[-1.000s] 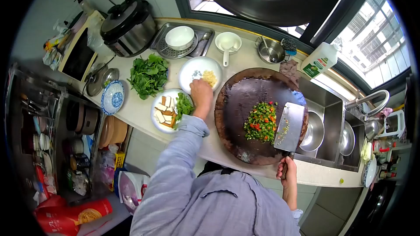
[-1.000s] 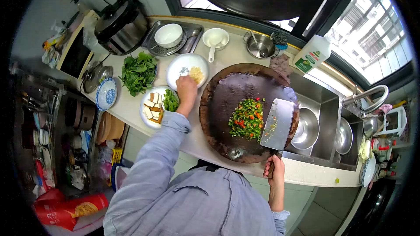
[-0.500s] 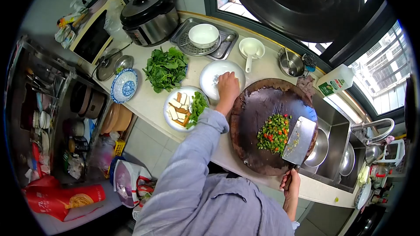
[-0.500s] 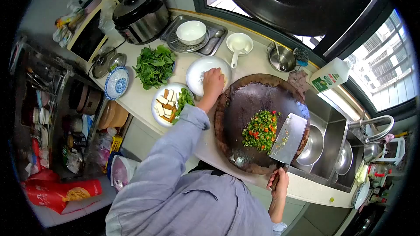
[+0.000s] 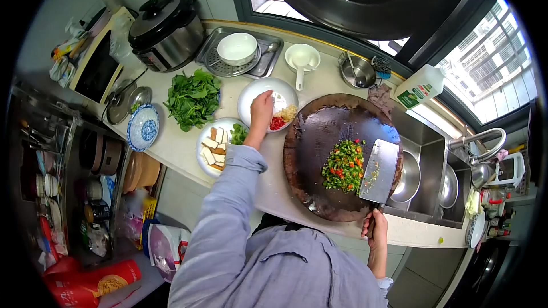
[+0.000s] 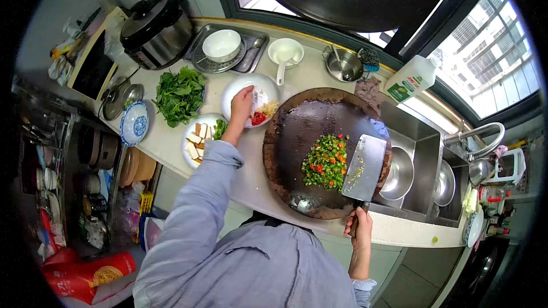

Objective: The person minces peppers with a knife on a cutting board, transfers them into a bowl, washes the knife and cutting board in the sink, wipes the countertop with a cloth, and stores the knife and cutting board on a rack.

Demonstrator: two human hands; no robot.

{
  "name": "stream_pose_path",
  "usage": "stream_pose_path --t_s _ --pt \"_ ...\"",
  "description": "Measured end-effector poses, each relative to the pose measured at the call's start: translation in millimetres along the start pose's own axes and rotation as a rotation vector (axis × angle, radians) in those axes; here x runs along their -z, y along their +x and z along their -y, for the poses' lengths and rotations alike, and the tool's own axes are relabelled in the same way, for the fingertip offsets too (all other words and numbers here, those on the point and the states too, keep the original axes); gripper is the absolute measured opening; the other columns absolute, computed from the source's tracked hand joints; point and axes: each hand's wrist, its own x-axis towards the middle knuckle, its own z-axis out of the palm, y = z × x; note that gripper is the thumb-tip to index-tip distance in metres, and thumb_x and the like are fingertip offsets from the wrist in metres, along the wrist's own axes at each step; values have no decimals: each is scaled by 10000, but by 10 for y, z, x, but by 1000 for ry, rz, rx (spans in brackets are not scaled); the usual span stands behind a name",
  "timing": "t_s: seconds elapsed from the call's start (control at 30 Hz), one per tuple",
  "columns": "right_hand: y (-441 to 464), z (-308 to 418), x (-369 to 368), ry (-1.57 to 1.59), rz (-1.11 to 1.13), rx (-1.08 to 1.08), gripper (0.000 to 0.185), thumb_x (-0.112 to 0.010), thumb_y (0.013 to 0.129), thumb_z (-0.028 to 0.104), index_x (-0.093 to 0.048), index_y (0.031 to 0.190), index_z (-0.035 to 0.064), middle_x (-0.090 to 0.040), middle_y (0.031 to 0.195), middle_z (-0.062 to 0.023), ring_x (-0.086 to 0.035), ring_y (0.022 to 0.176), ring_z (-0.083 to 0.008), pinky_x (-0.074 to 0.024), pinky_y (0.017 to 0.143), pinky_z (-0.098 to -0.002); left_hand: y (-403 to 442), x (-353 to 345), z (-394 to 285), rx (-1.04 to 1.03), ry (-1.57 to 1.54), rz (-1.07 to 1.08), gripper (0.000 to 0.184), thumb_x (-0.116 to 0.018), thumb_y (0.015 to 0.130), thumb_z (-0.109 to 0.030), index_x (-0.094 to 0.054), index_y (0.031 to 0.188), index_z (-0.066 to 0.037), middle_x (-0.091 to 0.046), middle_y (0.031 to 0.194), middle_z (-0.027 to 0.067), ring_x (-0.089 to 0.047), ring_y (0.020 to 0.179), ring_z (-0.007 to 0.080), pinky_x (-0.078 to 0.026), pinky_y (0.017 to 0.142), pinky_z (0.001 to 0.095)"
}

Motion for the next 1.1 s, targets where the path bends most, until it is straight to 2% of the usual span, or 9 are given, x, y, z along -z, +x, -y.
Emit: stream_pose_path --t_s 0.2,0.53,0.63,0.8,0.83,0.9,0.93,1.0,1.1 --pt "-12 13 -38 -19 -2 27 266 -479 880 306 -487 776 62 -487 531 -51 -436 335 -141 -376 290 -267 -163 -109 -59 -49 93 268 255 -478 792 -84 -657 963 -24 -630 955 191 -566 906 353 -434 848 393" --pt "-52 47 -36 -16 -30 23 265 -523 860 314 -487 772 67 -484 528 -50 -427 331 -146 -370 293 -280 -6 -81 -83 -291 261 210 299 -516 778 -67 -591 1060 -4 -601 1053 180 -523 980 358 -405 882 418" --pt "-11 -8 -61 -12 3 46 272 -517 857 323 -481 763 70 -468 519 -48 -408 326 -147 -361 289 -280 -158 276 -468 -161 190 -137 262 -569 775 -42 -603 1033 -12 -617 970 138 -564 889 288 -448 811 376" --pt "12 -17 -65 -4 -34 64 266 -523 861 308 -479 756 67 -469 510 -45 -414 315 -139 -359 274 -267 -281 1563 -196 347 -671 -694 253 -572 792 -28 -532 1040 -2 -573 786 54 -518 608 110 -450 535 232" --pt "8 -22 -69 -10 -47 69 262 -523 861 304 -478 758 68 -468 508 -44 -411 314 -136 -356 276 -262 -314 1900 55 371 -746 -821 100 -571 803 -77 -548 882 -20 -558 728 46 -492 565 123 -425 510 245" --pt "83 -95 41 -63 -11 134 249 -535 855 292 -483 769 64 -464 506 -38 -410 319 -126 -349 280 -253 -423 2577 967 338 -669 -929 240 -514 860 -201 -494 641 -106 -500 633 20 -473 545 154 -397 491 305" --pt "-27 -35 -41 -90 -28 128 235 -547 850 294 -491 805 69 -463 512 -30 -410 322 -118 -343 281 -244 -617 2724 946 180 -298 -730 191 -489 894 -227 -508 800 -62 -505 705 38 -489 643 168 -428 599 296" --pt "-180 174 -226 -151 -128 131 213 -578 834 271 -509 876 74 -465 523 -15 -407 332 -97 -332 292 -226 -677 3220 1063 382 -546 -546 347 -454 940 -279 -453 1119 19 -514 894 103 -499 835 196 -452 807 297" --pt "-333 419 -359 -304 -248 296 181 -615 786 191 -526 821 38 -444 529 -4 -420 391 -97 -342 343 -236 -247 3739 1730 562 -812 -662 312 -435 939 -195 -441 1098 73 -512 963 136 -495 826 200 -483 705 261"
